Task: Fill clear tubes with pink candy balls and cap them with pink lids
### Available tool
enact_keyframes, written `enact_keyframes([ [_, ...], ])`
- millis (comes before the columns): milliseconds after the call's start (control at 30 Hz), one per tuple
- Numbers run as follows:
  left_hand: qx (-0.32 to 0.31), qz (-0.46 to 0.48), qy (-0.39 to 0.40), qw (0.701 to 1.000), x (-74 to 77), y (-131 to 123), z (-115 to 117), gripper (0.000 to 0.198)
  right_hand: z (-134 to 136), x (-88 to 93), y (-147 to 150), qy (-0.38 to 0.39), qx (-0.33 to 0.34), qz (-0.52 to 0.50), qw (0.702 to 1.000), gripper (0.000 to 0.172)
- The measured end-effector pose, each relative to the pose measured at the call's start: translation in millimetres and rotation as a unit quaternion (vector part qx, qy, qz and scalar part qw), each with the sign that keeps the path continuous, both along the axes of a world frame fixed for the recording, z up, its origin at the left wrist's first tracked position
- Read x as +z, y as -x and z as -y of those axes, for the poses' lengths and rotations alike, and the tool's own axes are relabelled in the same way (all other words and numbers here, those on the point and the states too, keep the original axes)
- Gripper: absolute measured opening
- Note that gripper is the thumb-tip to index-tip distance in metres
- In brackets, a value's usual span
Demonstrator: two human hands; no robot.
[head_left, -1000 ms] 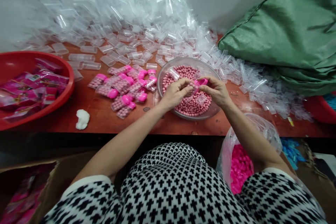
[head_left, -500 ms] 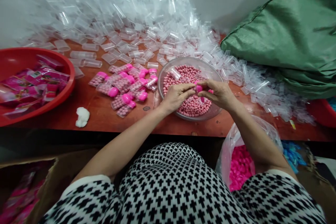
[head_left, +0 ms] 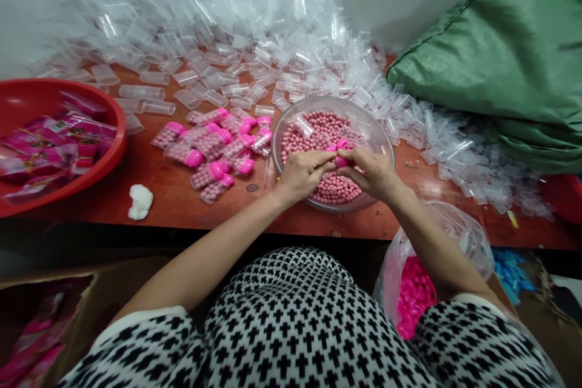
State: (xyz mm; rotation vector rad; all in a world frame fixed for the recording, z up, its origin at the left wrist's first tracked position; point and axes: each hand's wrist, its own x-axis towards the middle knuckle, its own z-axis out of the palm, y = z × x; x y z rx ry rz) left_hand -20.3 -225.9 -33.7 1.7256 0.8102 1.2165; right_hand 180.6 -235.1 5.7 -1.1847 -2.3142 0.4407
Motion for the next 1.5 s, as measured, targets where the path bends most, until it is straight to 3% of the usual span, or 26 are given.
enact_keyframes([
  [133,-0.021,0.087,0.132,0.987,1.5,-0.7,-6.9,0.025,-0.1,1.2,1.7,0.109,-0.068,-0.169,0.977,0.045],
  [233,-0.022,0.188,0.229,0.955,1.2,-1.5,-11.5,0.04,5.0,3.9,-2.4,0.222,-0.045,-0.328,0.917,0.063],
  [300,-0.025,0.22,0.248,0.943,0.3,-1.4,-13.1,0.043,7.5,3.5,-6.4,0.261,-0.05,-0.384,0.884,0.065],
  [400,-0.029,0.201,0.205,0.958,-1.9,-0.4,-13.3,0.037,5.9,0.5,-10.1,0.275,-0.095,-0.425,0.857,0.055],
  [467,-0.033,0.163,0.155,0.974,-3.4,0.3,-12.9,0.029,2.0,-0.9,-9.3,0.289,-0.1,-0.436,0.846,0.058],
  [600,-0.03,0.096,0.075,0.992,-5.7,0.8,-12.3,0.015,-3.8,-1.2,1.1,0.424,-0.044,-0.409,0.807,0.067],
  [700,-0.021,0.082,0.07,0.994,-6.2,0.7,-12.2,0.015,-3.7,-3.2,11.9,0.505,-0.029,-0.387,0.771,0.069],
  [800,-0.021,0.087,0.071,0.993,-6.2,1.3,-12.3,0.014,-2.9,-8.6,21.3,0.503,-0.051,-0.407,0.761,0.063],
  [967,-0.01,0.097,0.058,0.994,-6.8,1.0,-12.6,0.013,-5.7,-15.2,34.3,0.443,-0.094,-0.449,0.771,0.051],
  [1067,0.004,0.117,0.054,0.992,-5.3,-2.5,-12.2,0.013,-12.5,-11.7,36.8,0.442,-0.101,-0.426,0.783,0.059],
  [1200,0.03,0.175,0.078,0.981,2.3,3.9,-16.7,0.028,-26.5,-2.0,25.2,0.407,-0.092,-0.353,0.837,0.071],
  [1300,0.109,0.19,0.063,0.974,3.8,36.0,-33.0,0.044,-31.9,1.1,12.7,0.316,-0.084,-0.245,0.913,0.062],
  [1367,0.175,0.154,0.048,0.971,-2.2,69.8,-50.1,0.049,-30.6,-1.2,10.1,0.241,-0.086,-0.103,0.961,0.048],
  [1433,0.246,0.091,0.036,0.964,-13.2,104.8,-67.8,0.045,-26.9,-6.6,14.5,0.159,-0.1,0.057,0.981,0.035],
  [1500,0.289,0.021,0.027,0.957,-24.9,131.0,-80.7,0.04,-23.4,-13.7,23.7,0.107,-0.114,0.178,0.971,0.032],
])
